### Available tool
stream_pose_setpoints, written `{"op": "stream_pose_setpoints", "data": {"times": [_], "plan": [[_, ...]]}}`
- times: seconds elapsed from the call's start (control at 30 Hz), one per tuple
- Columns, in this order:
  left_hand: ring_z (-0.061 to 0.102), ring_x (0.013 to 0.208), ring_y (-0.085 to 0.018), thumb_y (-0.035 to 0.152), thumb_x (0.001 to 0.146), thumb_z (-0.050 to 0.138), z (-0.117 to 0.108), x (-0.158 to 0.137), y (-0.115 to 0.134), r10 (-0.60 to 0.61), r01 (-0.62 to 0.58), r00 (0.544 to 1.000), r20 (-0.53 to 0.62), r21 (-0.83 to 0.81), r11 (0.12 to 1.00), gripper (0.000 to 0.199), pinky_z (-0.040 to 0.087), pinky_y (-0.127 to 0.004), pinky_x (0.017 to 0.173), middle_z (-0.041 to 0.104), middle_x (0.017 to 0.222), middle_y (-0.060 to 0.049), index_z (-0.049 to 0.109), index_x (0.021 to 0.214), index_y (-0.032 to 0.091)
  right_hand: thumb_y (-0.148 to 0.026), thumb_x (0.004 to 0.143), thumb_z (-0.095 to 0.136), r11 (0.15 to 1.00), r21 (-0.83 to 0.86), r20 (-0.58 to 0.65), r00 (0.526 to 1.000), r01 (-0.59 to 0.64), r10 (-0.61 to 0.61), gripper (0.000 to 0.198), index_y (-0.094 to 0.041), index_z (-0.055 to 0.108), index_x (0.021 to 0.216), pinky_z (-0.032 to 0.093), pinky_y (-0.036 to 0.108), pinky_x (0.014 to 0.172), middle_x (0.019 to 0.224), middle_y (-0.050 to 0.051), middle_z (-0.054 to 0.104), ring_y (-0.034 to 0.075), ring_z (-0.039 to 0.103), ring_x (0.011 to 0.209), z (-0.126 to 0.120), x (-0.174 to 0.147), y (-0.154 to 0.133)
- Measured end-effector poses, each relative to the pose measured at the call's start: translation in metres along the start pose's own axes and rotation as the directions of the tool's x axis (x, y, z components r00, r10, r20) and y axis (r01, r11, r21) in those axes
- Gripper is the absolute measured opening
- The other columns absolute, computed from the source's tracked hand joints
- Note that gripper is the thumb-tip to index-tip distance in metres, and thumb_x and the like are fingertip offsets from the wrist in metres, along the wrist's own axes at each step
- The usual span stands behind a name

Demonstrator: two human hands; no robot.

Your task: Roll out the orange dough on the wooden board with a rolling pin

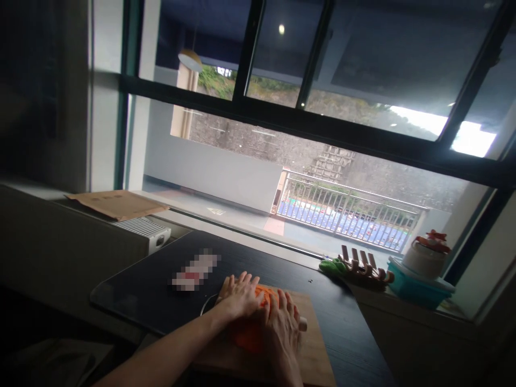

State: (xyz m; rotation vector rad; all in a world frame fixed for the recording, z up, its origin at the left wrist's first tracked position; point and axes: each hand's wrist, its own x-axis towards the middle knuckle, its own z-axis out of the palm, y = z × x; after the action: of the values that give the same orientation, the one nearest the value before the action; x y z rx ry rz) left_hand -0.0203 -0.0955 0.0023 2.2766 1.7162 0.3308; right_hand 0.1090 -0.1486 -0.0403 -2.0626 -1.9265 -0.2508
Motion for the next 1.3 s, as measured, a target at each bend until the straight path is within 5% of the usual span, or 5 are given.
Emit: {"op": "stream_pose_setpoints", "data": {"times": [0.17, 0.3, 0.7, 1.03, 1.3], "plan": [[0.017, 0.142, -0.029, 0.047, 0.088, 0.021, 0.004, -0.023, 0.003, 0.072, -0.07, 0.997, -0.038, 0.029, 0.997, 0.065, 0.003, -0.054, 0.114, 0.032, 0.15, -0.015, 0.038, 0.141, 0.015, -0.04, 0.093, 0.031, 0.999, -0.008, -0.016, 0.999, 0.046, -0.046, 0.046, -0.029, 0.049, 0.134, 0.019, 0.043, 0.112, 0.143, 0.0, 0.044, 0.023, 0.029, 0.137, 0.007, -0.012, 0.01], [0.019, 0.141, -0.03, 0.047, 0.088, 0.021, 0.007, -0.023, 0.003, 0.056, -0.055, 0.998, -0.04, 0.029, 0.998, 0.064, 0.005, -0.055, 0.113, 0.035, 0.148, -0.016, 0.041, 0.14, 0.014, -0.041, 0.094, 0.025, 0.994, 0.055, 0.04, 0.994, -0.099, 0.097, 0.049, -0.025, 0.051, 0.133, 0.031, 0.037, 0.106, 0.14, 0.003, 0.048, 0.022, 0.034, 0.134, -0.001, 0.025, 0.019], [0.03, 0.135, -0.031, 0.041, 0.08, 0.038, 0.0, 0.045, -0.014, -0.069, 0.072, 0.994, -0.09, 0.037, 0.997, 0.061, 0.018, -0.055, 0.11, 0.047, 0.139, -0.016, 0.046, 0.132, 0.012, -0.033, 0.091, 0.034, 0.988, 0.075, 0.092, 0.987, -0.135, 0.128, 0.044, -0.015, 0.057, 0.124, 0.038, 0.036, 0.093, 0.124, 0.012, 0.058, 0.026, 0.047, 0.119, 0.004, 0.109, 0.014], [0.034, 0.133, -0.031, 0.043, 0.082, 0.034, -0.005, 0.014, -0.003, -0.037, 0.042, 0.996, -0.085, 0.057, 0.998, 0.055, 0.019, -0.054, 0.11, 0.05, 0.136, -0.015, 0.052, 0.127, 0.016, -0.031, 0.089, 0.037, 0.985, 0.107, 0.115, 0.986, -0.131, 0.119, 0.042, -0.018, 0.057, 0.124, 0.038, 0.033, 0.092, 0.124, 0.01, 0.058, 0.024, 0.047, 0.119, -0.005, 0.079, 0.018], [0.028, 0.137, -0.031, 0.04, 0.087, 0.032, 0.007, -0.028, 0.006, 0.074, -0.061, 0.982, -0.174, 0.079, 0.995, 0.054, 0.007, -0.051, 0.115, 0.046, 0.141, -0.014, 0.051, 0.131, 0.014, -0.027, 0.092, 0.029, 0.996, 0.048, -0.002, 0.997, -0.077, 0.077, 0.043, -0.017, 0.059, 0.122, 0.029, 0.03, 0.102, 0.122, 0.008, 0.059, 0.022, 0.047, 0.117, -0.017, 0.03, 0.017]]}}
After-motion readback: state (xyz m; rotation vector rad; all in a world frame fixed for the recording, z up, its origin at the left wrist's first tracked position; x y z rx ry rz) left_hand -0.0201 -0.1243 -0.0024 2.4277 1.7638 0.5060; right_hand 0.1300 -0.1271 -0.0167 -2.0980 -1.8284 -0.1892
